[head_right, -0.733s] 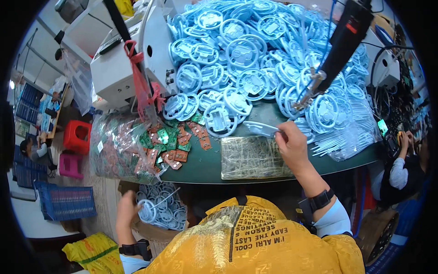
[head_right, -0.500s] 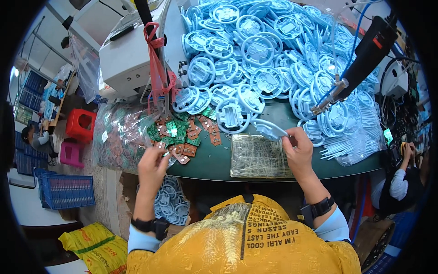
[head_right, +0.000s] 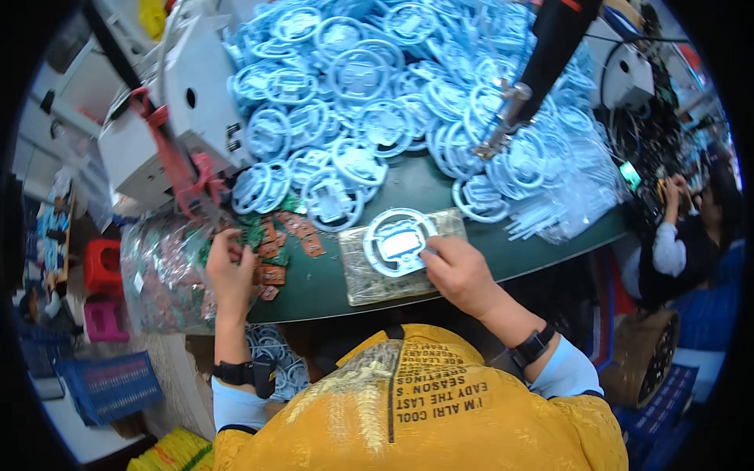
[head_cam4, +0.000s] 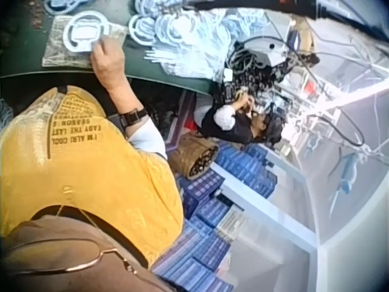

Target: Assembling small electronic circuit boards into blue plastic rings using a power screwdriver in a manufacturing setting.

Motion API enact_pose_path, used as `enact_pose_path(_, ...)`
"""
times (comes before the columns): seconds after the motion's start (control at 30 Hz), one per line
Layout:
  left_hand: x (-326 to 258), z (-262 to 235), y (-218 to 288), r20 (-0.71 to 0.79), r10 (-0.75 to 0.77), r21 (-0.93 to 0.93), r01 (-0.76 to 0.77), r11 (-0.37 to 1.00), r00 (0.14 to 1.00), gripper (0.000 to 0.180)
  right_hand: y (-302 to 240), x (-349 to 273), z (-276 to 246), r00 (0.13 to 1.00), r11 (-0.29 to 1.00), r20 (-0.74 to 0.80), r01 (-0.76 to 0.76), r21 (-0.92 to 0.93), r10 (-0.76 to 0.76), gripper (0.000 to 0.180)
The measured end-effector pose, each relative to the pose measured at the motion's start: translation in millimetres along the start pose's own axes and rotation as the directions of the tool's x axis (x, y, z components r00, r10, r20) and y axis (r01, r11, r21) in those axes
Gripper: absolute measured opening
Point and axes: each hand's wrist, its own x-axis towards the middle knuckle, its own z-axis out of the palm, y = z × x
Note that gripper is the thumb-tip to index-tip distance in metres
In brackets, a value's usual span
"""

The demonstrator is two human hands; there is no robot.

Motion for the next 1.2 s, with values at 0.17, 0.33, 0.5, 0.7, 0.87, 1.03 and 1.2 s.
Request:
enact_pose_path(0.17,-6,7,76,0.247,-0.175,-0.506,0.281,0.815,0.953,0.031,-9,-9,-1,1.000,0.999,0.017,-0.011,-0.044,0.012,0.021)
enact_pose_path(0.33,-40,65,118,0.433,-0.116,-0.618,0.388,0.683,0.894,0.033,-17,-17,-1,0.999,0.997,0.033,-0.039,-0.062,0.041,0.017)
enact_pose_path(0.5,-53,76,124,0.314,-0.015,-0.431,0.156,0.889,0.949,0.024,-19,-20,-9,0.988,0.990,0.093,-0.120,-0.070,0.126,0.022)
enact_pose_path(0.7,-52,62,117,0.400,0.001,-0.470,0.204,0.859,0.916,0.037,-7,-12,-36,0.981,0.981,0.026,-0.192,0.016,0.191,0.047)
enact_pose_path(0.87,-47,66,130,0.353,0.051,-0.387,0.096,0.917,0.934,0.046,12,-16,-43,0.957,0.966,0.184,-0.191,-0.175,0.223,0.049)
enact_pose_path(1.03,-40,66,131,0.243,0.430,-0.178,-0.396,0.901,0.870,0.044,11,-23,-35,0.966,0.974,0.169,-0.172,-0.146,0.196,0.049)
enact_pose_path(1.2,-47,51,123,0.331,0.537,-0.275,-0.465,0.841,0.776,0.034,9,-22,-34,0.966,0.977,0.170,-0.174,-0.123,0.193,0.047)
